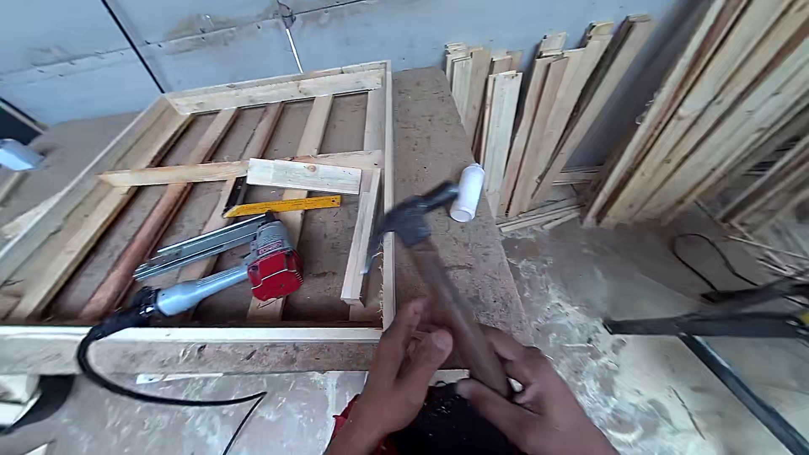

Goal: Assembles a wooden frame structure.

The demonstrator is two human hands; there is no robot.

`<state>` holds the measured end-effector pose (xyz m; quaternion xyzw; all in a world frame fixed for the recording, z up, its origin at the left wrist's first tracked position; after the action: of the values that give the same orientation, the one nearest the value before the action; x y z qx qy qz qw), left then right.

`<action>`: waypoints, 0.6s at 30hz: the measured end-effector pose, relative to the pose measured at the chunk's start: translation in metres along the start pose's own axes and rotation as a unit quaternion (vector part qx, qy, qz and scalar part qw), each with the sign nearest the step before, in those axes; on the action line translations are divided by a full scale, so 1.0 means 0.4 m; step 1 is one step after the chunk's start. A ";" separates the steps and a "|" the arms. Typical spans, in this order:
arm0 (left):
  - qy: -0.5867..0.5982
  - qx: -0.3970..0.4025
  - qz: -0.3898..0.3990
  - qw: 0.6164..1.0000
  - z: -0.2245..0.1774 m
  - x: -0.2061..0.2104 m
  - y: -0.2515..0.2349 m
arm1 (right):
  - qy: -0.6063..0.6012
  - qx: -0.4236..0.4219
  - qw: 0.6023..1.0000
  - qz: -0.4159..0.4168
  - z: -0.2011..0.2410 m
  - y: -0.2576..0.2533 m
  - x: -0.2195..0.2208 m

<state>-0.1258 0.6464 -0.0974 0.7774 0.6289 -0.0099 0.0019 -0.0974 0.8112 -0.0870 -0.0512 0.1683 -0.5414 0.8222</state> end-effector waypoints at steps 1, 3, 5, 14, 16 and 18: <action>0.046 0.023 0.001 0.999 -0.005 -0.009 0.005 | 0.001 -0.016 0.999 0.033 0.002 -0.039 0.038; 0.133 0.087 -0.032 0.987 -0.022 -0.044 0.006 | 0.047 -0.040 0.994 0.089 0.006 -0.095 0.088; 0.184 0.118 -0.082 0.972 -0.037 -0.117 0.025 | 0.101 -0.047 0.989 0.102 0.008 -0.144 0.106; 0.008 0.168 -0.290 0.942 0.057 -0.547 0.203 | 0.256 0.292 0.852 -0.350 -0.341 -0.391 -0.425; -0.017 0.165 -0.285 0.944 0.108 -0.592 0.212 | 0.272 0.356 0.831 -0.331 -0.436 -0.458 -0.435; -0.016 0.155 -0.254 0.955 0.140 -0.608 0.217 | 0.346 0.387 0.809 -0.276 -0.480 -0.518 -0.410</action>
<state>-0.0925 0.3898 -0.1500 0.5823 0.7964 -0.1202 -0.1108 -0.4005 0.8941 -0.1757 0.4177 0.1975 -0.7476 0.4771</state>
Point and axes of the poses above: each hand's wrist, its own y-axis away from the middle knuckle, its own x-axis out of the palm, z = x × y, the point moved 7 cm from there along -y, towards the middle knuckle, and after that the axes turned 7 degrees about -x, right-handed, at the moved point
